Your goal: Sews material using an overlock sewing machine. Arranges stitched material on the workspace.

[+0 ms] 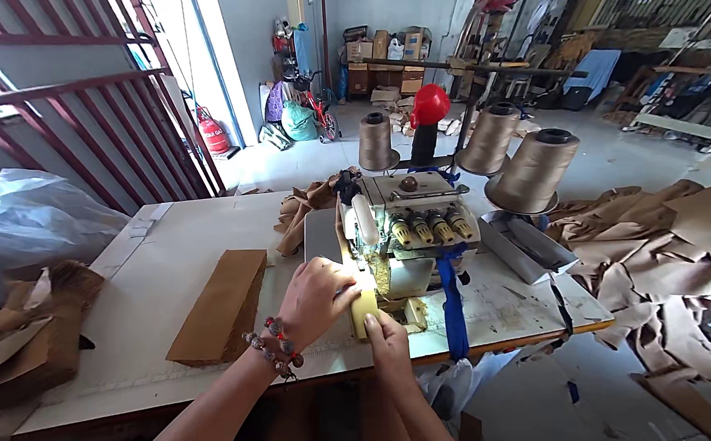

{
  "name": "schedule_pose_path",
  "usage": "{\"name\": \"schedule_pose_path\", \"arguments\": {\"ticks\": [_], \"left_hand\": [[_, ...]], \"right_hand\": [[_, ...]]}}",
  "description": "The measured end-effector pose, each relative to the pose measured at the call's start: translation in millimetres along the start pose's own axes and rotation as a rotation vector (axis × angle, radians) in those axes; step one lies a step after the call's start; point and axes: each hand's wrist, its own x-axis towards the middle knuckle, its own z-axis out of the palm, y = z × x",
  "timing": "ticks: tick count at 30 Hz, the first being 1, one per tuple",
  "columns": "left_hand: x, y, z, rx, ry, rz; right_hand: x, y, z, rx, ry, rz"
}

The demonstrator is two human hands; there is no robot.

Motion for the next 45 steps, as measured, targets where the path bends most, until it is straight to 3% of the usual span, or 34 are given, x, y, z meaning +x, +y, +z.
{"name": "schedule_pose_path", "arguments": {"ticks": [7, 13, 16, 20, 23, 25, 31, 34, 38, 41, 45], "left_hand": [[44.5, -21.9, -22.6, 0.002, -0.464, -0.204], [64.5, -57.6, -1.5, 0.01, -0.464, -0.193], [51.5, -83.5, 0.8, -0.104, -0.313, -0.205], [27.5, -120.9, -33.6, -0.043, -0.17, -0.631], [3.6, -147.7, -41.9, 0.1, -0.296, -0.945], [-9.0, -157.2, -37.9, 0.158, -0.345, -1.01], [-17.9, -154.9, -50.5, 0.061, -0.229, -0.881], [-15.5, -122.8, -67.8, -0.023, -0.124, -0.739], [-19.0, -40.5, -85.9, -0.197, -0.208, -0.26], [-23.1, 13.5, -84.1, -0.299, -0.179, 0.042], [-19.9, 22.2, -75.4, -0.504, -0.143, 0.005]], "right_hand": [[16.0, 8.7, -1.2, 0.015, -0.082, -0.036], [10.9, 16.9, -8.0, 0.125, -0.09, -0.082], [12.3, 25.6, -10.6, 0.155, -0.006, -0.165], [15.2, 29.3, -8.4, 0.163, 0.098, -0.209], [15.9, 27.1, -3.6, 0.15, 0.149, -0.204], [14.7, 26.8, -1.3, 0.136, 0.172, -0.227], [15.1, 36.2, -3.1, 0.076, 0.17, -0.296], [14.2, 36.9, -3.1, 0.045, 0.132, -0.346], [4.9, 30.5, 4.0, -0.008, -0.039, -0.445], [-11.2, 5.7, 19.7, 0.072, -0.227, -0.361], [-31.6, -11.9, 19.5, 0.159, -0.347, -0.262]]}}
